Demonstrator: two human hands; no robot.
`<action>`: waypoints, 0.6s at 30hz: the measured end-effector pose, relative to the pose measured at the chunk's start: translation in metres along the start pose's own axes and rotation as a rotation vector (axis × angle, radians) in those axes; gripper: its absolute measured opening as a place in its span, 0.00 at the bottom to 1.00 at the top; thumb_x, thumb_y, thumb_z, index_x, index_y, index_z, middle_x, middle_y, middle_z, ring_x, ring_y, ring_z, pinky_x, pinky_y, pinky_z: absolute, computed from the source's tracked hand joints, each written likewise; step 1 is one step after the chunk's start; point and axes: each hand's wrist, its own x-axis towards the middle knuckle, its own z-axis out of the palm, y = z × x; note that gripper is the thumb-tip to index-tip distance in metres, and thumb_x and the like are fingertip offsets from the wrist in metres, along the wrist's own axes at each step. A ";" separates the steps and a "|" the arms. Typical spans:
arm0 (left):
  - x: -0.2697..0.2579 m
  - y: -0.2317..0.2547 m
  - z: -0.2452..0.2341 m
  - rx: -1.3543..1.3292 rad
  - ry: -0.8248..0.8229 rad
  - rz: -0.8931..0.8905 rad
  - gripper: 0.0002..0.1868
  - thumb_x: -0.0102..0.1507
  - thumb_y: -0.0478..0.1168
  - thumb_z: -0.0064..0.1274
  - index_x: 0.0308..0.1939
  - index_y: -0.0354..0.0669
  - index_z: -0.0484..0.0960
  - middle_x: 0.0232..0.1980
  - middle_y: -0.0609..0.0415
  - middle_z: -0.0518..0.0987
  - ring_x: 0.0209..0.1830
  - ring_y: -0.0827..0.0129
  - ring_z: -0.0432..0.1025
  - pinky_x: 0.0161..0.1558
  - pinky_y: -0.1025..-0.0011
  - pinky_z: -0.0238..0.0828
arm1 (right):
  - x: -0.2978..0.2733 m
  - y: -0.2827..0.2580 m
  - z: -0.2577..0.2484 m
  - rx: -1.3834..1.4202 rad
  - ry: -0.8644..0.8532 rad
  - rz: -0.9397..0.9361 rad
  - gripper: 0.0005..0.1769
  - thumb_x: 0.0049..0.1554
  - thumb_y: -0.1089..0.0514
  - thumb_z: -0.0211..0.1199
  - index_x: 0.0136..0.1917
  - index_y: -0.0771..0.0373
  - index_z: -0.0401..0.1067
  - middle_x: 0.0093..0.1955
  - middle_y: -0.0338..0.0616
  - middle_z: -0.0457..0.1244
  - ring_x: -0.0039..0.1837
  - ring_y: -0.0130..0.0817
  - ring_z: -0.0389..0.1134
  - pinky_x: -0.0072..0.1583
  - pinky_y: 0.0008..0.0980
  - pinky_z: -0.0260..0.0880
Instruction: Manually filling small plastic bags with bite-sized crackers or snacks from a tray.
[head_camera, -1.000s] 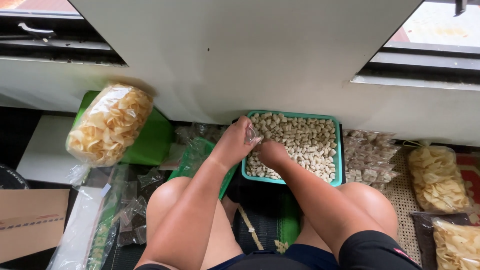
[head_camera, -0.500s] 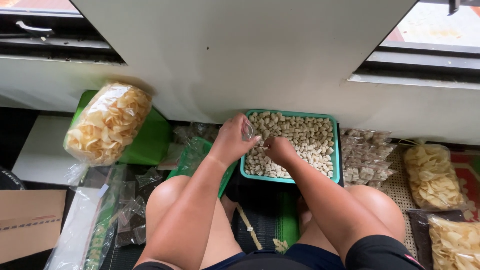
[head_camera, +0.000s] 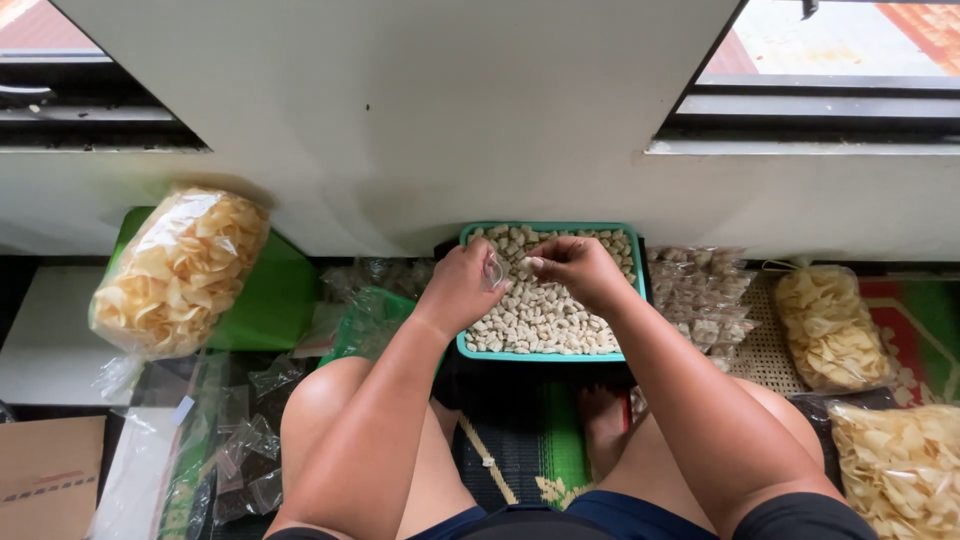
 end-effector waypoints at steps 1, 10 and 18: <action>0.001 0.001 0.003 0.000 -0.001 0.002 0.12 0.67 0.40 0.57 0.49 0.40 0.70 0.43 0.49 0.76 0.53 0.51 0.72 0.52 0.46 0.77 | -0.005 -0.006 -0.001 0.000 0.003 -0.001 0.14 0.54 0.62 0.73 0.53 0.70 0.78 0.40 0.49 0.71 0.42 0.30 0.73 0.50 0.26 0.75; 0.034 -0.018 0.064 0.123 0.086 0.120 0.19 0.57 0.47 0.61 0.42 0.47 0.69 0.38 0.40 0.79 0.49 0.42 0.76 0.55 0.46 0.72 | -0.032 -0.015 0.008 -0.382 0.043 -0.235 0.07 0.54 0.59 0.75 0.48 0.57 0.83 0.38 0.41 0.72 0.43 0.27 0.71 0.47 0.30 0.73; 0.040 -0.014 0.061 0.060 0.034 0.121 0.11 0.56 0.44 0.46 0.40 0.47 0.68 0.36 0.45 0.77 0.48 0.46 0.75 0.53 0.52 0.74 | -0.023 -0.003 0.013 -0.526 -0.004 -0.228 0.05 0.51 0.55 0.71 0.41 0.54 0.82 0.69 0.43 0.64 0.66 0.50 0.68 0.60 0.40 0.75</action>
